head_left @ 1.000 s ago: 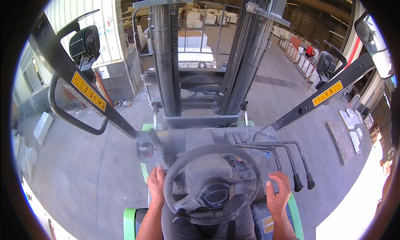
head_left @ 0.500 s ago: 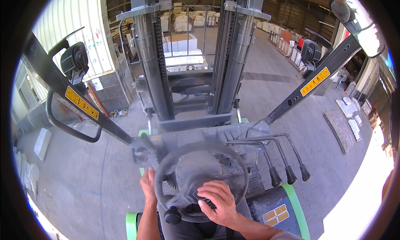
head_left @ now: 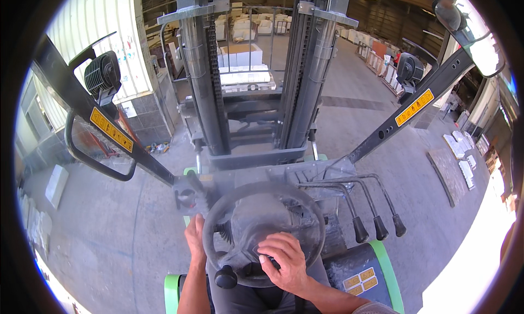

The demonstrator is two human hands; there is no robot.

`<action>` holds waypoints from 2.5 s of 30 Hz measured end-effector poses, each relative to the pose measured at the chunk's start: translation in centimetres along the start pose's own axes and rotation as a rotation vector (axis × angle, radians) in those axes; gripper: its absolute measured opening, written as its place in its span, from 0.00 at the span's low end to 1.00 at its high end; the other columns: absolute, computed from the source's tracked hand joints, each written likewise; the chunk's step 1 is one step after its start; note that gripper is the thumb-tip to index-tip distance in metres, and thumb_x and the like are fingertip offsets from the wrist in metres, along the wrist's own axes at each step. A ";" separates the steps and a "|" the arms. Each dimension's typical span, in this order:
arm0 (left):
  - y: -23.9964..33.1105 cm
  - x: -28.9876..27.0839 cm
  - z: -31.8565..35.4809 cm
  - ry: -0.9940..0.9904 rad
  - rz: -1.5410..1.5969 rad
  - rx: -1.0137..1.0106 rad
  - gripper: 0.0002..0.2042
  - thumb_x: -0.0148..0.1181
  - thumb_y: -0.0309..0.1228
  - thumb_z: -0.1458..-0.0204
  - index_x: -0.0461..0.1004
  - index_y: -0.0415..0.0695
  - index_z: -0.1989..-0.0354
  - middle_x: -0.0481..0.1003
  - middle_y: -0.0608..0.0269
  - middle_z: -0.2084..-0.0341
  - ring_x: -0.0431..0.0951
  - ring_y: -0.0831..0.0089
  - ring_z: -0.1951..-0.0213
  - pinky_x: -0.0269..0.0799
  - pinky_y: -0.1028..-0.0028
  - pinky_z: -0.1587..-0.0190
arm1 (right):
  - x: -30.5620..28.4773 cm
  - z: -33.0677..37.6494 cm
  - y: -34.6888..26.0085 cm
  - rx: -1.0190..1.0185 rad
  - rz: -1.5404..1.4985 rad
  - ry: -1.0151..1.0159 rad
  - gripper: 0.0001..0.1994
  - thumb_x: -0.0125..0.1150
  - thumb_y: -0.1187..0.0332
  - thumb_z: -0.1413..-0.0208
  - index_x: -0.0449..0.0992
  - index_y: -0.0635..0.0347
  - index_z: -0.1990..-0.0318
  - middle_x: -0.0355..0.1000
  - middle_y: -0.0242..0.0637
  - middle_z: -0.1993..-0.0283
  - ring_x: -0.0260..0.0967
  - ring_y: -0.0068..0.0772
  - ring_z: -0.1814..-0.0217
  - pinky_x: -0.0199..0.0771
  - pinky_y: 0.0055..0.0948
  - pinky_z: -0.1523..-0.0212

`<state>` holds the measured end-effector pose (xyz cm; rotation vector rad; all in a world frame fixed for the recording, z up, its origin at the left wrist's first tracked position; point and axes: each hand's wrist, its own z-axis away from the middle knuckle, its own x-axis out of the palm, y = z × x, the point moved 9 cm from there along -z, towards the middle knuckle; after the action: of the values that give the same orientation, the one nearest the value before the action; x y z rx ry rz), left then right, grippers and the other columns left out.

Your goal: The person operates a forklift in a warehouse, steering and using the controls to lift and lower a pallet of white rectangular blocks. The forklift is maneuvered through aisles and positioned to raise the load to a higher elevation.

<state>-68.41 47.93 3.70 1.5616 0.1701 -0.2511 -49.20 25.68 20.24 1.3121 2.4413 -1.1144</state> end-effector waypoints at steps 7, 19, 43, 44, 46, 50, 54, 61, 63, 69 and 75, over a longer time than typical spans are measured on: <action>-1.8 -0.6 -0.9 -0.007 0.002 -0.005 0.23 0.54 0.44 0.32 0.74 0.32 0.68 0.71 0.56 0.80 0.66 0.71 0.72 0.68 0.63 0.66 | 1.9 0.9 -0.6 0.018 0.046 -0.025 0.10 0.69 0.77 0.49 0.80 0.59 0.58 0.79 0.36 0.53 0.76 0.46 0.48 0.74 0.46 0.44; -5.5 -3.3 2.8 -0.010 0.186 0.024 0.20 0.55 0.48 0.34 0.77 0.41 0.64 0.79 0.44 0.78 0.81 0.40 0.68 0.74 0.51 0.62 | 7.2 8.1 -1.3 0.034 0.252 -0.050 0.06 0.59 0.77 0.40 0.76 0.65 0.56 0.76 0.43 0.52 0.70 0.51 0.44 0.70 0.48 0.41; -53.4 -36.8 19.0 0.323 -0.809 -0.443 0.31 0.61 0.33 0.41 0.62 0.37 0.30 0.65 0.42 0.33 0.62 0.46 0.30 0.50 0.48 0.26 | 16.4 9.3 3.3 0.484 0.659 -0.122 0.22 0.48 0.55 0.25 0.73 0.68 0.43 0.72 0.45 0.44 0.66 0.38 0.43 0.64 0.36 0.37; -53.3 -37.0 18.7 0.317 -0.787 -0.432 0.31 0.62 0.32 0.42 0.62 0.37 0.30 0.65 0.42 0.33 0.62 0.45 0.30 0.50 0.47 0.26 | 16.3 9.5 3.5 0.514 0.635 -0.096 0.22 0.48 0.54 0.25 0.73 0.68 0.42 0.72 0.45 0.44 0.66 0.38 0.43 0.65 0.36 0.38; -53.6 -37.4 18.4 0.302 -0.776 -0.433 0.32 0.64 0.31 0.43 0.62 0.37 0.30 0.65 0.41 0.33 0.62 0.45 0.30 0.51 0.47 0.26 | 16.9 10.0 3.5 0.507 0.617 -0.113 0.24 0.47 0.52 0.25 0.71 0.68 0.41 0.71 0.46 0.44 0.66 0.39 0.44 0.66 0.37 0.39; -55.1 -38.0 18.4 0.298 -0.777 -0.419 0.33 0.65 0.30 0.45 0.62 0.36 0.30 0.64 0.40 0.33 0.62 0.45 0.30 0.51 0.47 0.27 | 17.2 12.0 4.2 0.636 0.569 -0.054 0.25 0.44 0.51 0.25 0.69 0.67 0.40 0.70 0.47 0.44 0.66 0.40 0.45 0.66 0.38 0.40; -55.4 -37.4 18.4 0.318 -0.773 -0.394 0.33 0.65 0.30 0.45 0.63 0.37 0.30 0.64 0.42 0.32 0.62 0.46 0.29 0.51 0.47 0.26 | 18.7 11.4 3.2 0.485 0.644 -0.139 0.27 0.44 0.50 0.25 0.69 0.70 0.41 0.70 0.48 0.46 0.66 0.40 0.45 0.66 0.38 0.40; -55.1 -36.7 18.1 0.298 -0.791 -0.431 0.32 0.64 0.31 0.43 0.63 0.37 0.30 0.64 0.43 0.32 0.62 0.46 0.29 0.51 0.47 0.26 | 17.6 10.1 4.3 0.548 0.626 -0.049 0.23 0.46 0.54 0.25 0.71 0.70 0.42 0.72 0.44 0.48 0.66 0.35 0.47 0.66 0.35 0.41; -54.5 -36.6 17.8 0.309 -0.813 -0.409 0.31 0.63 0.31 0.42 0.63 0.37 0.30 0.65 0.43 0.32 0.62 0.46 0.29 0.51 0.48 0.26 | 17.7 9.4 4.1 0.470 0.575 -0.055 0.21 0.47 0.56 0.25 0.73 0.69 0.44 0.73 0.43 0.49 0.66 0.35 0.47 0.64 0.33 0.40; -52.0 -35.9 16.7 0.300 -0.883 -0.395 0.30 0.59 0.33 0.39 0.61 0.35 0.30 0.65 0.43 0.34 0.62 0.46 0.30 0.51 0.49 0.26 | 17.4 6.4 2.7 0.364 0.615 -0.035 0.15 0.52 0.64 0.29 0.75 0.68 0.47 0.75 0.42 0.47 0.69 0.38 0.42 0.64 0.36 0.35; -48.0 -34.5 15.8 0.337 -0.950 -0.303 0.28 0.55 0.36 0.36 0.63 0.35 0.31 0.68 0.41 0.36 0.66 0.44 0.35 0.57 0.52 0.30 | 13.6 3.3 2.0 0.337 0.201 0.088 0.13 0.59 0.69 0.35 0.75 0.67 0.47 0.75 0.44 0.44 0.70 0.41 0.38 0.64 0.39 0.34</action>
<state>-115.19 34.35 -33.36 1.1124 1.1674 -0.6628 -56.54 33.07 10.63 1.6911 2.1803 -1.4853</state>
